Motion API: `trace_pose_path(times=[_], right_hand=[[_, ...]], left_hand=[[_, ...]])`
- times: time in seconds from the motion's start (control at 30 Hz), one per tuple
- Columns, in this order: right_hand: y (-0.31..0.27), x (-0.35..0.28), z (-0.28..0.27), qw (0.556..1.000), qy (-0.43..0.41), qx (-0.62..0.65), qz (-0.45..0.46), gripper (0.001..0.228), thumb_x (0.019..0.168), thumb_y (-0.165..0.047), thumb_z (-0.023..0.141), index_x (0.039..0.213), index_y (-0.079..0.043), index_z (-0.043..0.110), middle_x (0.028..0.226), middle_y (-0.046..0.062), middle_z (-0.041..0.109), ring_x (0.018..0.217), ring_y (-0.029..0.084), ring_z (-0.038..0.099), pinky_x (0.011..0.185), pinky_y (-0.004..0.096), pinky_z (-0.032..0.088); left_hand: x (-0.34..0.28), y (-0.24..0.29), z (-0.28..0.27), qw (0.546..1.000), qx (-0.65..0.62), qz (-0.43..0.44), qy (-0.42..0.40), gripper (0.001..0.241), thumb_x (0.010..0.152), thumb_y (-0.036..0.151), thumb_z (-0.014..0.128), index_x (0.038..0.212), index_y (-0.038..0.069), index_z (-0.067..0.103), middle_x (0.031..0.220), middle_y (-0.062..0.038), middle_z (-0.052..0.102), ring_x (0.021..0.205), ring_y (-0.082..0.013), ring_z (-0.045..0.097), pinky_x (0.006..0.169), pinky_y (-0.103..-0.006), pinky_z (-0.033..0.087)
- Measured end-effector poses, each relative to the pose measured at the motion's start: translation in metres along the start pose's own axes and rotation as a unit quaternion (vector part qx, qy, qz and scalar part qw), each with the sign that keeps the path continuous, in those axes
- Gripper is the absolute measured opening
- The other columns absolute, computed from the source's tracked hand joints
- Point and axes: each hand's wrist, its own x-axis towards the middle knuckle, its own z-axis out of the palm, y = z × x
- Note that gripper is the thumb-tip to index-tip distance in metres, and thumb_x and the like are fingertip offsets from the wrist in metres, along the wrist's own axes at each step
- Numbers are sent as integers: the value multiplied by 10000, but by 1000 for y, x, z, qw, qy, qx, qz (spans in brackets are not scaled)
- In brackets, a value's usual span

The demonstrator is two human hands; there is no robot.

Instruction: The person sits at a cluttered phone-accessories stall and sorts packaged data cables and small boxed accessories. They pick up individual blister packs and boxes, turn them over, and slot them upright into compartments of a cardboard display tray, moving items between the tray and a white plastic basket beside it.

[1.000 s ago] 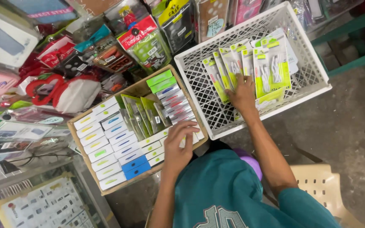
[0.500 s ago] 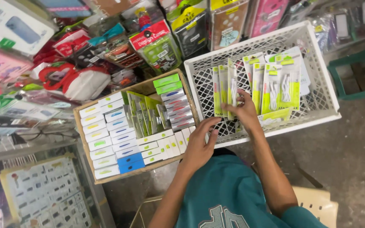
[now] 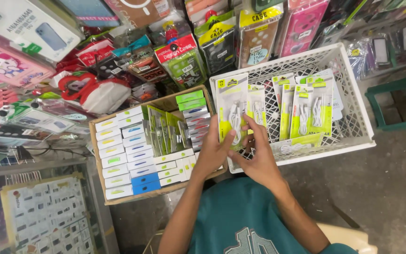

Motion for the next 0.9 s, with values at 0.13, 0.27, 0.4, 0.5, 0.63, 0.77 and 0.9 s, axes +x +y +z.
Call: trace_pose_path(times=[0.13, 0.27, 0.4, 0.5, 0.63, 0.77, 0.9], right_hand=[[-6, -1, -6, 998, 41, 29, 36, 892, 780, -15, 856, 1552, -112, 419, 1289, 91, 527, 911, 166, 523, 786, 310, 502], [-2, -1, -1, 995, 52, 84, 2, 879, 799, 6, 832, 1551, -74, 383, 1345, 104, 505, 1058, 166, 548, 924, 313, 513], [5, -3, 17, 966, -7, 254, 51, 801, 862, 61, 758, 1537, -53, 341, 1276, 108, 576, 1190, 185, 610, 1008, 325, 536], [8, -5, 31, 950, 4, 296, 99, 721, 856, 69, 722, 1468, -49, 361, 1315, 93, 586, 1141, 193, 657, 877, 330, 619], [11, -7, 37, 948, 4, 314, 60, 633, 893, 109, 721, 1433, -5, 411, 1300, 135, 611, 1160, 214, 656, 877, 332, 627], [2, -1, 35, 969, 90, 228, 22, 620, 865, 157, 736, 1428, 44, 501, 1338, 167, 654, 1232, 232, 644, 975, 333, 584], [-32, 14, 41, 962, 168, 213, -26, 687, 859, 113, 747, 1460, -10, 438, 1275, 159, 676, 1145, 202, 699, 944, 292, 580]], left_hand=[[3, 4, -12, 980, -190, 40, -50, 538, 1058, 47, 572, 1534, 22, 323, 1467, -135, 551, 1360, -150, 510, 1131, -320, 421], [-1, 15, -21, 969, -236, 44, -62, 559, 1052, 31, 566, 1546, 21, 305, 1478, -132, 540, 1373, -167, 503, 1158, -340, 405], [-3, 18, -29, 964, -253, 57, -57, 571, 1051, 28, 562, 1553, 21, 291, 1496, -128, 520, 1387, -167, 492, 1173, -346, 398], [-5, 16, -37, 964, -253, 66, -51, 578, 1050, 27, 571, 1551, -2, 286, 1484, -125, 527, 1387, -161, 492, 1176, -345, 401], [-8, 19, -61, 961, -267, 48, -56, 500, 1050, 22, 600, 1506, 16, 394, 1386, -141, 604, 1286, -170, 550, 1092, -342, 456], [-11, 34, -113, 987, 87, 118, 62, 344, 1026, 90, 625, 1369, 94, 613, 1413, -92, 622, 1257, -223, 584, 1093, -355, 473], [-12, 12, -162, 925, 344, 124, 102, 280, 1013, 136, 596, 1268, 165, 707, 1481, -82, 570, 1443, -319, 465, 1194, -485, 265]])
